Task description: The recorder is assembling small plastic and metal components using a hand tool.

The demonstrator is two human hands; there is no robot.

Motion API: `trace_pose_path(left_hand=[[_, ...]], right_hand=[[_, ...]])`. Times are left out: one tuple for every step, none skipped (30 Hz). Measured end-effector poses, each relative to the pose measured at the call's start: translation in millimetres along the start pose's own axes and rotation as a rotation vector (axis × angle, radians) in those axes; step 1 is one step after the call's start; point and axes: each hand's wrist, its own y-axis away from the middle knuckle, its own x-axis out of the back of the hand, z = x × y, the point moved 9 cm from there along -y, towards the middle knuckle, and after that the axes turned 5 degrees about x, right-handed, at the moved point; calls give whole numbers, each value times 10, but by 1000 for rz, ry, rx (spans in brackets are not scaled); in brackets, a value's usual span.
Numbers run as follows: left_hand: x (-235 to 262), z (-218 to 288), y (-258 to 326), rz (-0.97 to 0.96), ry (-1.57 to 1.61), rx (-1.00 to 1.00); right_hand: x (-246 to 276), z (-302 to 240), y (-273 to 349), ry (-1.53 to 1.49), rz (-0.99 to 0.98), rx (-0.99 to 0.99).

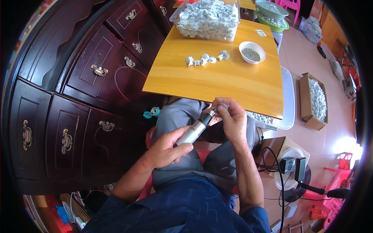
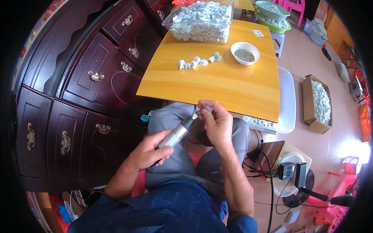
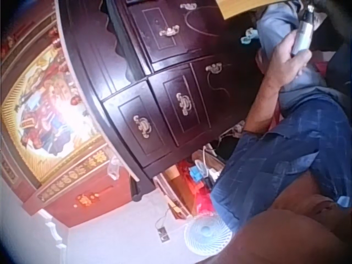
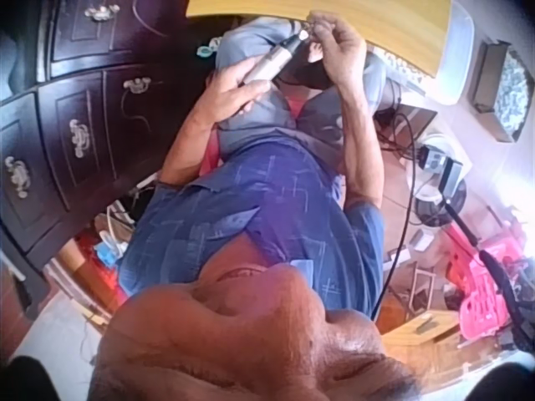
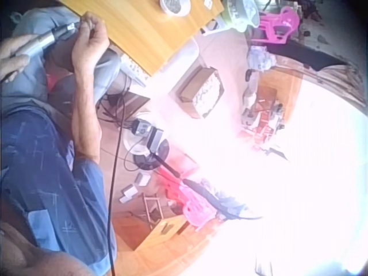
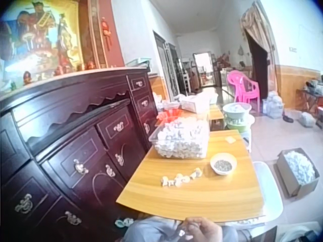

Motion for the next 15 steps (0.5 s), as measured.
trace_pose_path(left_hand=[[-4, -17, -2, -4, 20, 4], [-7, -34, -4, -7, 41, 8], [-4, -46, -5, -3, 40, 5], [-4, -62, -11, 0, 41, 1], [-1, -73, -18, 2, 43, -3], [0, -81, -23, 0, 39, -5], [4, -83, -22, 1, 34, -7], [7, -81, -20, 2, 29, -9], [7, -74, -16, -1, 29, -10], [7, -67, -16, -6, 29, -11], [5, -62, -15, -11, 28, -12], [4, -63, -17, -13, 31, -13], [9, -66, -16, -13, 34, -14], [13, -69, -15, -14, 36, -15], [16, -82, -13, -12, 31, -8]], right_hand=[[-1, 12, 1, -12, 3, -10], [-2, 25, 5, -24, 6, -20], [-3, 36, 7, -36, 8, -30], [1, 39, 5, -35, 7, -32], [4, 41, 4, -34, 6, -34], [7, 42, 3, -32, 5, -35], [3, 36, 1, -27, 3, -36], [-2, 27, 0, -21, 1, -36], [-6, 21, -1, -15, -1, -37], [-4, 25, 0, -17, 0, -41], [0, 31, 0, -19, 0, -45], [5, 37, 1, -21, 1, -50], [0, 41, 0, -28, -4, -54], [-4, 44, -1, -34, -9, -57], [-5, 47, -1, -41, -15, -61]])
